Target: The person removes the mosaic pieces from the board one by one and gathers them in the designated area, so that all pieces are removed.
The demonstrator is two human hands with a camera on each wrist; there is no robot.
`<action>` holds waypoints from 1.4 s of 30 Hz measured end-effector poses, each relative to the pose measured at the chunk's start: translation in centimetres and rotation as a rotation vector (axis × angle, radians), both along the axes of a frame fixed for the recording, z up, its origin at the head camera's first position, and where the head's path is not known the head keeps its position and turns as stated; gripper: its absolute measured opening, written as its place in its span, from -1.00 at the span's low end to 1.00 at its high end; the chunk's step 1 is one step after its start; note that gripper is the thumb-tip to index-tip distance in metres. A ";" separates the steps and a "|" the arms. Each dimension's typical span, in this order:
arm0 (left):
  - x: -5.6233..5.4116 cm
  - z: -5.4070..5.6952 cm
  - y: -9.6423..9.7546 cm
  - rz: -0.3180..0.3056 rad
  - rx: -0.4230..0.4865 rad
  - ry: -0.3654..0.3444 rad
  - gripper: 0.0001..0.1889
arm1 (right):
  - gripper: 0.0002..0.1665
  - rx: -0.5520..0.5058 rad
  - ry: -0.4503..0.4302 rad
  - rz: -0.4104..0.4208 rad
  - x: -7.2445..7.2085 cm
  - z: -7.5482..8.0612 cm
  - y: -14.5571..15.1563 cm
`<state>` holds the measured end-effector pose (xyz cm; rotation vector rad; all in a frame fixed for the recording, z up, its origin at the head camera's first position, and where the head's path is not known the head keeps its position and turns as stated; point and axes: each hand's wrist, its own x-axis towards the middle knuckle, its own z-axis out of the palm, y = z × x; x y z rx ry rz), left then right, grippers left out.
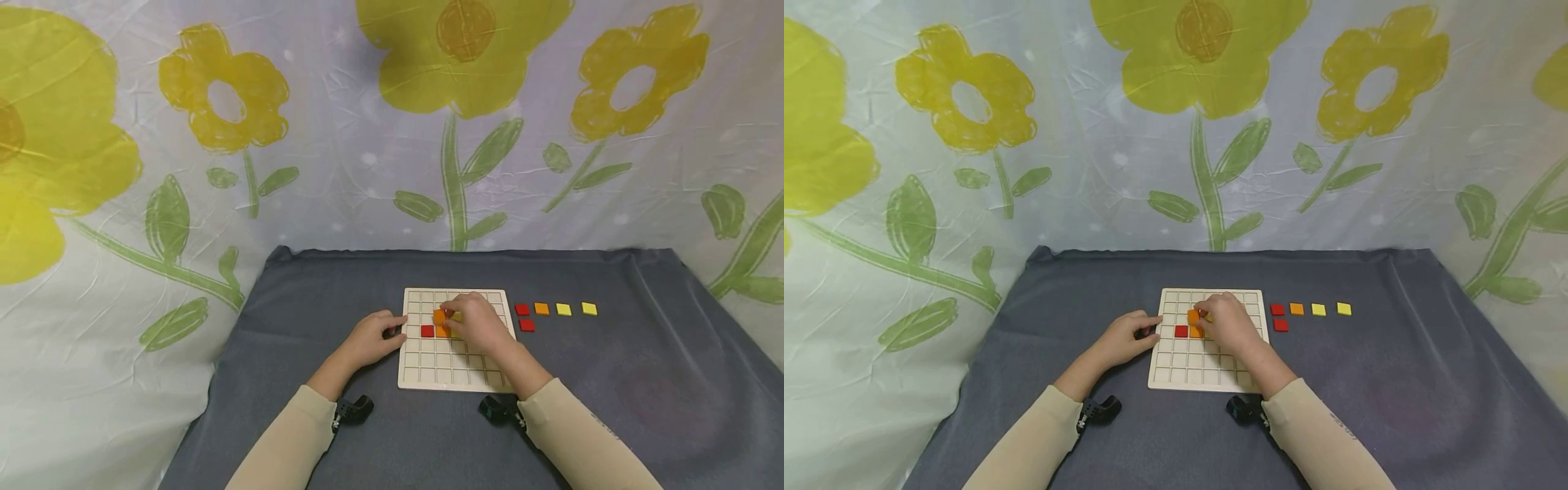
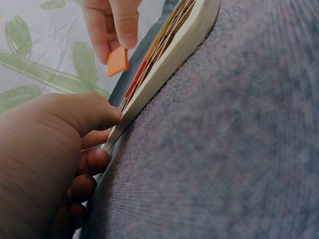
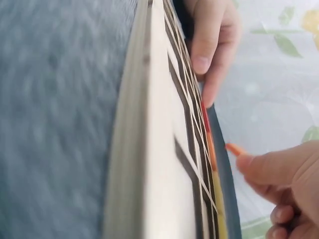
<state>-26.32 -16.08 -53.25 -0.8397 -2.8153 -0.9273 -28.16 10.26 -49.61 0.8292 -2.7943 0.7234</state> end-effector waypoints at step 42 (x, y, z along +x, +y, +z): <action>0.0 -0.1 0.0 0.021 -0.013 -0.016 -0.55 | -0.52 -0.205 -0.321 -0.205 0.0 6.7 10.4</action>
